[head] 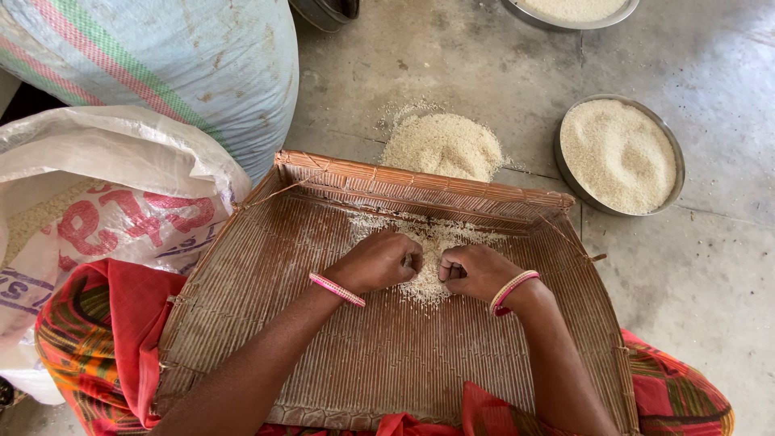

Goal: The person sits on the floor and manually sorts rice grains in a shallow woven winnowing tray, picking out dark impurities by hand. The cleaned rice remains in the tray while the removed debris is set aside.

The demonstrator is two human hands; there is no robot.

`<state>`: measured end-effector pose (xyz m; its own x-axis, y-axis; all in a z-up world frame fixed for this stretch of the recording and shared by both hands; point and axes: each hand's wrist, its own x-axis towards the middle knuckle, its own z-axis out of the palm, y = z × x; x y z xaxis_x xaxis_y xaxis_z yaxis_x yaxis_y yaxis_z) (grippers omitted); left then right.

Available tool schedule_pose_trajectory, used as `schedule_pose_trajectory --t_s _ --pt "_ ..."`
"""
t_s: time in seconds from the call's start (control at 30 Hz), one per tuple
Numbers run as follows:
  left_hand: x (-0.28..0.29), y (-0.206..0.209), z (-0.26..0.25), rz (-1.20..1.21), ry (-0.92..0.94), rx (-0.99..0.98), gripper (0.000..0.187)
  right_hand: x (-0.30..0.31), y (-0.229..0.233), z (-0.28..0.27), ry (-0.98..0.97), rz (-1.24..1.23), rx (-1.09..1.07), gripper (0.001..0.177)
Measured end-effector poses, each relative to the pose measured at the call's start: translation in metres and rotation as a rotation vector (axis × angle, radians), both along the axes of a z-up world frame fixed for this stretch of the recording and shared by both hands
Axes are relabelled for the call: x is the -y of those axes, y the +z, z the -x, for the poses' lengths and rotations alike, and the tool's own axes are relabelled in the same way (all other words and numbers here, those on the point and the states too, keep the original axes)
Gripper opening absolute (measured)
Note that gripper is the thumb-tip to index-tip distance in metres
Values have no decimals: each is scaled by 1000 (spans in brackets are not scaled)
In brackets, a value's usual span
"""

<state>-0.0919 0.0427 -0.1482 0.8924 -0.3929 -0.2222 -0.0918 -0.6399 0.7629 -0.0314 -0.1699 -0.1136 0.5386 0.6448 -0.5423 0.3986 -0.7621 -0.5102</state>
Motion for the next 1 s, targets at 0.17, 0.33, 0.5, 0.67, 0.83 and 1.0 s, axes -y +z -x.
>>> schedule_pose_trajectory --t_s 0.17,0.33,0.5,0.67,0.83,1.0 --pt "2 -9 -2 11 -17 -16 4 -4 -3 3 -11 58 7 13" --pt "-1 -11 -6 16 -4 -66 6 4 1 -7 4 -203 -8 15" --pt "-25 -7 -19 132 102 -70 20 10 6 -15 -191 -287 -77 14" --pt "-41 -4 -27 192 168 -190 31 7 3 -18 -329 -499 -287 16" --pt "-43 -4 -27 156 229 -110 28 -3 -8 -16 -471 -543 -360 15" --pt "-48 3 -23 165 301 1 33 -23 -19 -4 -292 -283 -83 14"
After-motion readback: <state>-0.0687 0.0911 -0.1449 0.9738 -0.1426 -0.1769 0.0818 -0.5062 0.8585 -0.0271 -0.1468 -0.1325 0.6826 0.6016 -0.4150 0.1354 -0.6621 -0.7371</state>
